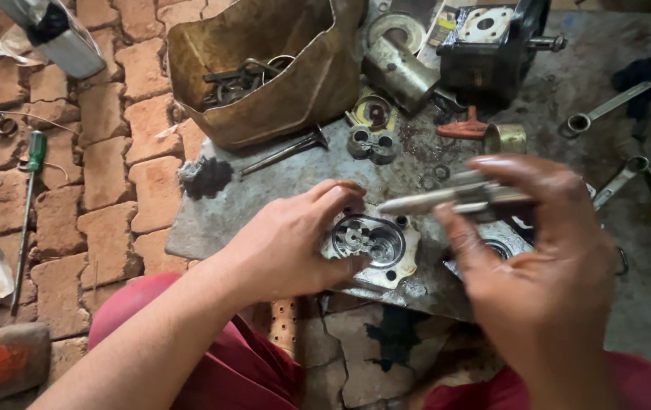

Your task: The person disassembles a mechanical pump assembly on a workbench, removing and handling a valve, a gear assembly, and various housing blocks by hand and using a screwdriver.

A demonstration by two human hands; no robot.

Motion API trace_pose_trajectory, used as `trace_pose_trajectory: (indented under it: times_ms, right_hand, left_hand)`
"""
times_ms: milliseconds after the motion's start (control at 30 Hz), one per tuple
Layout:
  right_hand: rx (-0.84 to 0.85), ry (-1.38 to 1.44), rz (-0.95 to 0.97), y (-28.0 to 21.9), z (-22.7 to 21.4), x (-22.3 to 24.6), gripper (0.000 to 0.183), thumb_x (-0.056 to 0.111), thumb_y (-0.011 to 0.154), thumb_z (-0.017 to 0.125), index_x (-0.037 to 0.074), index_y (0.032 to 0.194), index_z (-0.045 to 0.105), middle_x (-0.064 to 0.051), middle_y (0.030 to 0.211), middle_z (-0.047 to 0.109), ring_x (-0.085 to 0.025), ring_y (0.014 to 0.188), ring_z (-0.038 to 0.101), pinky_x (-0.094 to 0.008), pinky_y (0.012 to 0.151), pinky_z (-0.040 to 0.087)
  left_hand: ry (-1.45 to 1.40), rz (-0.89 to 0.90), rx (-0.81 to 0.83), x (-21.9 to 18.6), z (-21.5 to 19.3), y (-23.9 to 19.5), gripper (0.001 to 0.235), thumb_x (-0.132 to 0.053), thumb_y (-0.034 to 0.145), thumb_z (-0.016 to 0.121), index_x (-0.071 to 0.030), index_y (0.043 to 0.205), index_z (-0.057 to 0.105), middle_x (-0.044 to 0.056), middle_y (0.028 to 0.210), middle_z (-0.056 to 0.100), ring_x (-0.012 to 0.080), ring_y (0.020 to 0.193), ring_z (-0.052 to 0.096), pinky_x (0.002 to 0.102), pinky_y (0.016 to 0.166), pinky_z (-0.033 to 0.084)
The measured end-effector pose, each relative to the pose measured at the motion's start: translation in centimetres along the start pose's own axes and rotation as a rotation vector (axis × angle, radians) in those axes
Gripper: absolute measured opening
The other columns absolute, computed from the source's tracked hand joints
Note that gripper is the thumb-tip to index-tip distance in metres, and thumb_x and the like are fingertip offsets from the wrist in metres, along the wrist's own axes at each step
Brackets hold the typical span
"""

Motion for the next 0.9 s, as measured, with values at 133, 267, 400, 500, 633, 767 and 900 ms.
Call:
trace_pose_trajectory:
  times_ms: [133, 267, 400, 500, 633, 767, 900]
  right_hand:
    - [-0.097, 0.179, 0.180, -0.7, 1.7, -5.1, 0.036, 0.003, 0.091, 0.080, 0.003, 0.119, 0.058, -0.009, 0.113, 0.067, -0.012, 0.098, 0.069, -0.025, 0.081, 0.058]
    - [0.000, 0.181, 0.638, -1.7, 6.0, -10.4, 0.034, 0.013, 0.086, 0.082, 0.007, 0.110, 0.058, -0.008, 0.092, 0.073, -0.016, 0.077, 0.069, -0.031, 0.065, 0.054]
    - [0.081, 0.005, 0.355, -1.1, 7.5, -9.0, 0.027, 0.011, 0.079, 0.081, 0.004, 0.099, 0.064, -0.013, 0.096, 0.071, -0.023, 0.079, 0.070, -0.038, 0.068, 0.055]
    - [0.032, -0.188, 0.089, -1.0, 6.6, -6.8, 0.031, 0.015, 0.078, 0.084, 0.006, 0.103, 0.068, -0.016, 0.098, 0.072, -0.034, 0.088, 0.066, -0.043, 0.075, 0.053]
    - [0.113, 0.042, 0.394, -2.2, 5.9, -8.9, 0.033, 0.021, 0.086, 0.078, 0.007, 0.114, 0.069, -0.008, 0.105, 0.072, -0.022, 0.076, 0.066, -0.036, 0.072, 0.053]
    - [0.158, 0.516, 0.479, -3.6, 7.3, -9.7, 0.037, 0.025, 0.092, 0.071, 0.005, 0.121, 0.064, -0.005, 0.109, 0.070, -0.013, 0.099, 0.067, -0.029, 0.087, 0.055]
    - [0.130, 0.868, 0.669, -4.8, 8.9, -9.2, 0.037, 0.030, 0.100, 0.058, 0.007, 0.129, 0.058, -0.007, 0.117, 0.070, -0.015, 0.104, 0.068, -0.032, 0.089, 0.056]
  left_hand:
    - [0.119, 0.186, -0.043, -1.7, 0.5, 0.1, 0.105, -0.051, 0.061, 0.092, -0.001, 0.142, 0.046, 0.021, 0.140, 0.053, 0.0416, 0.121, 0.058, 0.047, 0.095, 0.049]
    - [0.158, 0.034, 0.091, -1.1, 1.9, 1.1, 0.112, -0.050, 0.055, 0.094, -0.001, 0.143, 0.044, 0.019, 0.134, 0.054, 0.0410, 0.117, 0.059, 0.047, 0.093, 0.050]
    - [0.208, -0.005, 0.137, -1.0, 2.1, 1.8, 0.106, -0.051, 0.057, 0.093, 0.000, 0.137, 0.048, 0.018, 0.122, 0.058, 0.0384, 0.111, 0.064, 0.044, 0.094, 0.053]
    - [0.168, 0.014, 0.100, -1.5, 1.7, 1.5, 0.107, -0.050, 0.056, 0.093, 0.004, 0.137, 0.049, 0.019, 0.123, 0.058, 0.0401, 0.106, 0.064, 0.045, 0.088, 0.053]
    - [0.103, -0.018, 0.043, -0.9, 1.3, 1.0, 0.106, -0.047, 0.053, 0.094, 0.005, 0.134, 0.050, 0.020, 0.123, 0.060, 0.0381, 0.107, 0.066, 0.044, 0.087, 0.054]
    - [-0.128, -0.144, -0.085, 2.1, 0.6, -0.3, 0.098, -0.043, 0.056, 0.093, 0.003, 0.133, 0.055, 0.015, 0.120, 0.068, 0.0283, 0.110, 0.069, 0.040, 0.093, 0.055]
    - [-1.011, -0.458, -0.300, 5.2, 0.6, -1.1, 0.077, -0.039, 0.076, 0.083, -0.003, 0.139, 0.057, 0.016, 0.114, 0.075, 0.0252, 0.092, 0.070, 0.039, 0.083, 0.054]
Point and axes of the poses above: each hand's wrist, its own y-axis towards the middle knuckle, its own z-axis out of the palm, x = y × z, the point moved 6 cm from there along y, towards the middle knuckle
